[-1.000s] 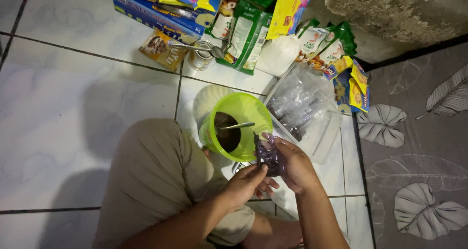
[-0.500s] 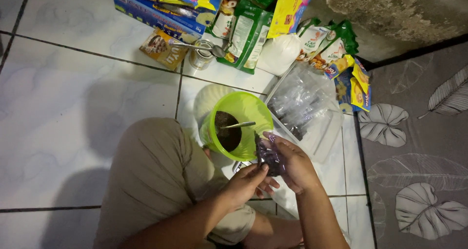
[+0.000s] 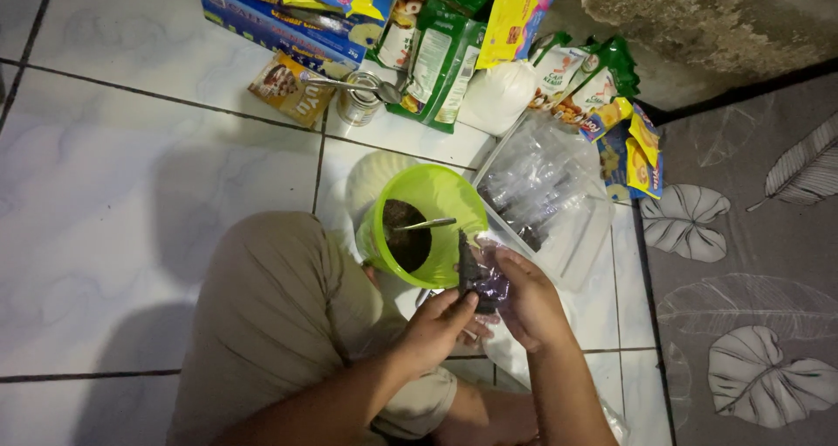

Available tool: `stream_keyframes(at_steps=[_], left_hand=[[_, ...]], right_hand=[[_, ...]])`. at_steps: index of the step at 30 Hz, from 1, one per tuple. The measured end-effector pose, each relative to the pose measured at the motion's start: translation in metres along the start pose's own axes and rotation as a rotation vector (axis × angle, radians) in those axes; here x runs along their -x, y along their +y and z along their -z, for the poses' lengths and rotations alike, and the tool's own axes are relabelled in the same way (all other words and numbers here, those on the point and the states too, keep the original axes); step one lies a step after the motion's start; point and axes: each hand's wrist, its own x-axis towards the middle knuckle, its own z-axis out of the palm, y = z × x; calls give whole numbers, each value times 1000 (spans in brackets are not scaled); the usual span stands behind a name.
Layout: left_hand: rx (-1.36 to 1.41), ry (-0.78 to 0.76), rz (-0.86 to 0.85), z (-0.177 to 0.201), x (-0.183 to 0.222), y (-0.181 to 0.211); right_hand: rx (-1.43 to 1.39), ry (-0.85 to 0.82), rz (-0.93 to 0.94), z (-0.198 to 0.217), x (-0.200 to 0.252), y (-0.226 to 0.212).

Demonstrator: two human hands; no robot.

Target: The person scoops chocolate pieces from a bowl with a spoon, places them onto a scale to weigh them, and سپس transfers the weighed pieces into small plastic bags by hand.

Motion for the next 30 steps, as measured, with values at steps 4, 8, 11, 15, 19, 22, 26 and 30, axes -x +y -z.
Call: stream_keyframes(at_steps=[4, 8, 11, 15, 19, 22, 26, 30], left_hand=[[21, 50, -308, 1, -6, -6], [-49, 43, -413, 7, -7, -3], [-79, -17, -472, 0, 8, 16], [-176, -34, -435, -1, 20, 31], [-458, -82, -536, 0, 27, 37], [-501, -102, -485, 0, 27, 29], [-497, 117, -301, 13, 8, -9], [-844, 180, -47, -5, 35, -5]], right_hand=[[-129, -201, 158, 24, -4, 19], [-263, -443, 413, 43, -6, 38], [-286, -473, 485, 47, 4, 40], [-265, -596, 634, 50, 26, 26], [149, -393, 677, 62, 47, 11], [518, -186, 656, 63, 64, 4], [741, -43, 570, 65, 84, -6], [671, 79, 524, 102, 60, 9]])
